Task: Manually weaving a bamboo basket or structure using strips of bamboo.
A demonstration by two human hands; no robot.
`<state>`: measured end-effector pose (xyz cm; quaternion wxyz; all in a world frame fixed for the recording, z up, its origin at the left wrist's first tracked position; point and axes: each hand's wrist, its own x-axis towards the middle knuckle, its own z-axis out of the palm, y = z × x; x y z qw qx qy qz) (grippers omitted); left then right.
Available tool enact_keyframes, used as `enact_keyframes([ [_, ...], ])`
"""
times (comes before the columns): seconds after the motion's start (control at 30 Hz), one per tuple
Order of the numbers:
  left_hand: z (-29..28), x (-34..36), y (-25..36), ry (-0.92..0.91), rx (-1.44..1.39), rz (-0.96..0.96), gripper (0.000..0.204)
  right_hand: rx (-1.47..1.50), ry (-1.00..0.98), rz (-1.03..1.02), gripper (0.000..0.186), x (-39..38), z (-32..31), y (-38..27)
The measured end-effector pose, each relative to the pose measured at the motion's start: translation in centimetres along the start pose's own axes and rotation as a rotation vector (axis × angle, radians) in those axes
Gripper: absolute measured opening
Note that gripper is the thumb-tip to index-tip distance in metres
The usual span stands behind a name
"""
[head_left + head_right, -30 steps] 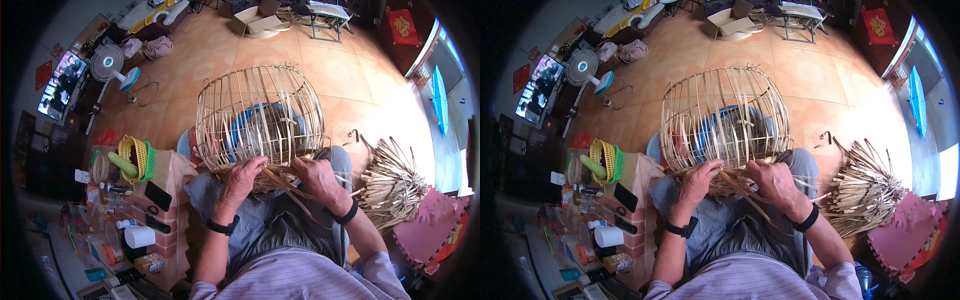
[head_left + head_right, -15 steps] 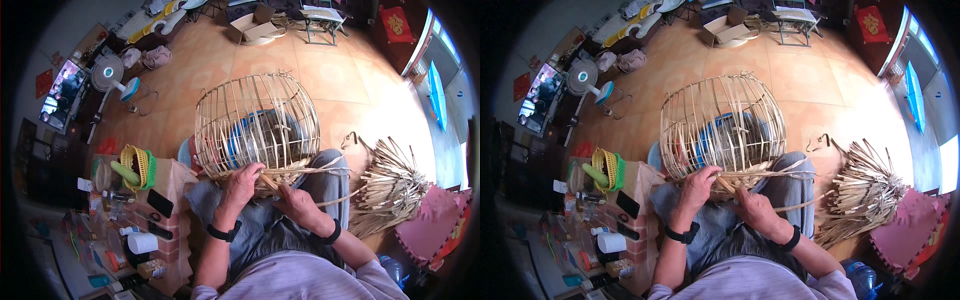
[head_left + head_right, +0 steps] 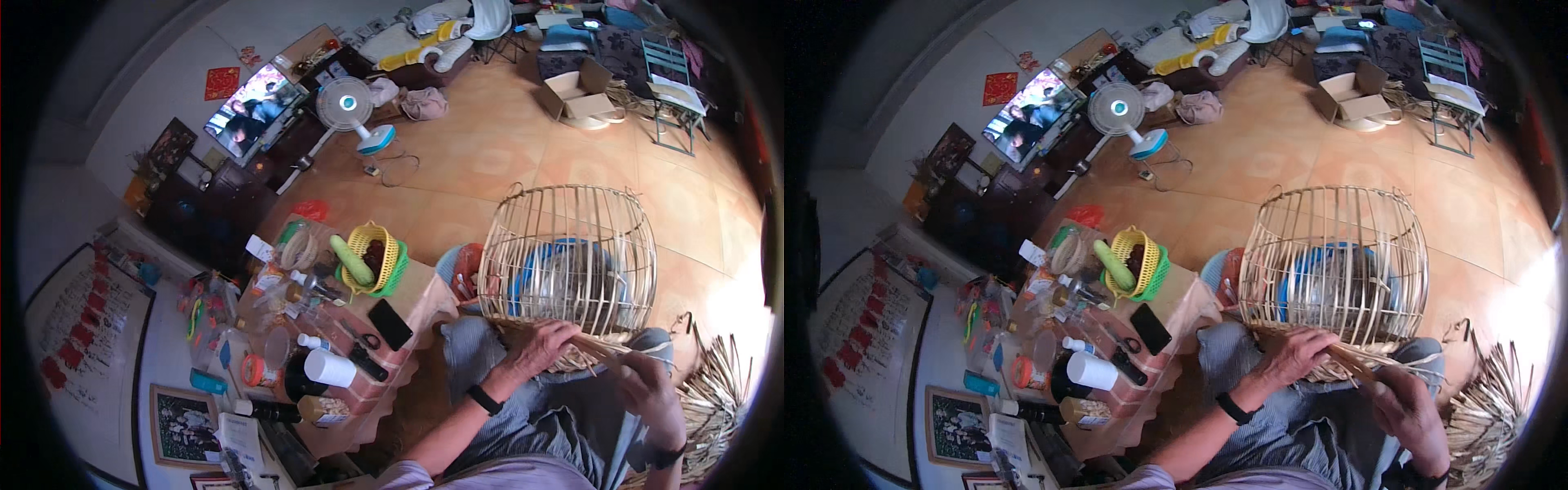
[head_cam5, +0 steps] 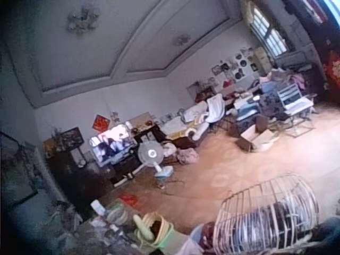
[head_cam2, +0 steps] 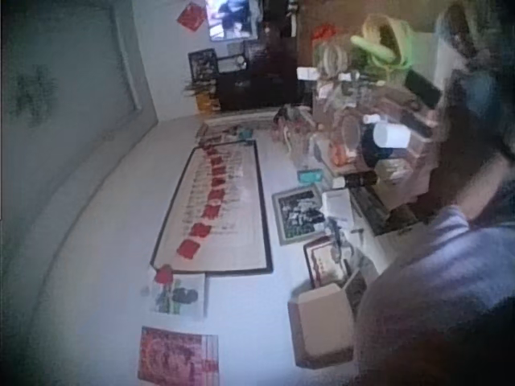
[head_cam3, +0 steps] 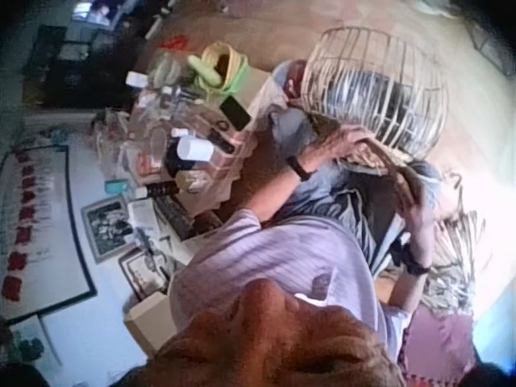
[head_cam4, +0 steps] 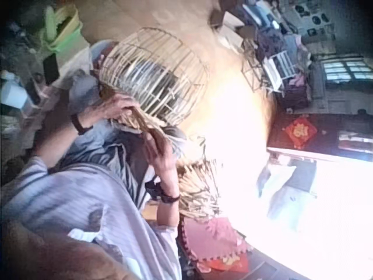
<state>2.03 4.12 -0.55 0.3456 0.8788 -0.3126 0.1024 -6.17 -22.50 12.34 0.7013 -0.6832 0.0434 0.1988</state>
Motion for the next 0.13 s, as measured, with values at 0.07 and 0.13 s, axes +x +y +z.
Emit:
enact_keyframes([
  [0.07, 0.2, -0.1, -0.2, 0.013, 0.023, -0.013, 0.031, 0.044, 0.037, 0.044, 0.032, 0.1, -0.7, -0.5],
  [0.13, 0.7, -0.3, -0.2, 0.043, 0.085, -0.043, 0.027, 0.217, -0.079, 0.028, 0.044, 0.5, -1.3, -0.7],
])
